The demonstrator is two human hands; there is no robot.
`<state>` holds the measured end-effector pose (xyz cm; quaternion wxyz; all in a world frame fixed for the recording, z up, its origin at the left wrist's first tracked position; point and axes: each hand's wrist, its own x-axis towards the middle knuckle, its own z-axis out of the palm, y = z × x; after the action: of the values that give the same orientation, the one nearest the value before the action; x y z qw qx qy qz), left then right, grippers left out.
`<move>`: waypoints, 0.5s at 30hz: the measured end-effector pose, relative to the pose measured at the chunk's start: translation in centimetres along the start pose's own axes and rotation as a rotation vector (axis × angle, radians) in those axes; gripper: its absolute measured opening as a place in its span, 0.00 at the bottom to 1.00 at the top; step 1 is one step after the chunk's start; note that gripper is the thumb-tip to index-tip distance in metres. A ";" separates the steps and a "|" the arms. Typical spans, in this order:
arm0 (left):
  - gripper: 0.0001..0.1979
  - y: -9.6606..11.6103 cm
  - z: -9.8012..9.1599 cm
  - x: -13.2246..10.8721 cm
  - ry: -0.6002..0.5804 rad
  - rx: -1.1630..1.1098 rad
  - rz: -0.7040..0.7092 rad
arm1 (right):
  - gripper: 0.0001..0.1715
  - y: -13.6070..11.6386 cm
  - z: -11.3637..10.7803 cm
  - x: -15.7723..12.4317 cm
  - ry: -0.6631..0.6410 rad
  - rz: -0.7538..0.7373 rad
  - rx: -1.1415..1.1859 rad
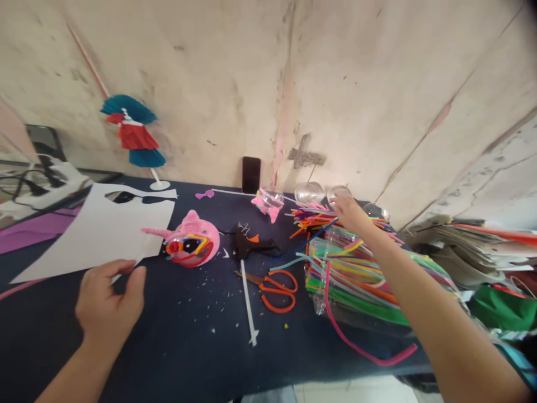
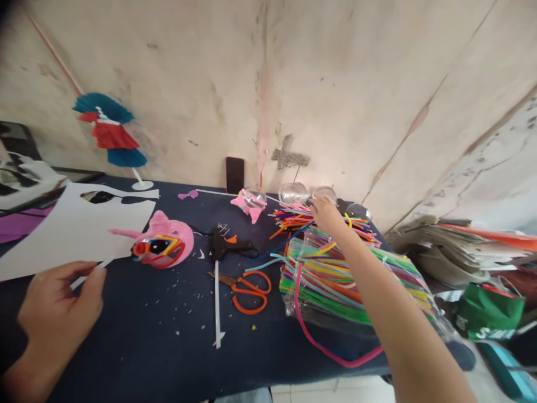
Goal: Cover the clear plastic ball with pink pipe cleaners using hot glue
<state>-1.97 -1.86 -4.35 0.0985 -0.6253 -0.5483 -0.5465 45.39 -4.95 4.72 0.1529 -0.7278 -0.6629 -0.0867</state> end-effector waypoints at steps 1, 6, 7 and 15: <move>0.10 0.1 -0.1 0.0 -0.003 0.000 0.004 | 0.16 -0.2 0.5 0.9 -0.055 -0.006 -0.013; 0.09 0.0 -0.6 0.1 -0.021 -0.013 0.020 | 0.14 0.3 2.1 4.3 -0.147 0.077 -0.081; 0.09 -0.1 -0.5 0.1 -0.031 -0.018 0.025 | 0.14 0.5 2.3 4.9 -0.149 0.105 -0.097; 0.05 -1.5 0.2 -0.2 0.005 -0.074 0.167 | 0.15 0.9 4.9 7.5 -0.189 0.153 -0.023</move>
<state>-3.03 -1.32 -5.32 0.1220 -0.6705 -0.4736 -0.5578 46.72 3.71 2.50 0.0874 -0.7828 -0.6160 -0.0132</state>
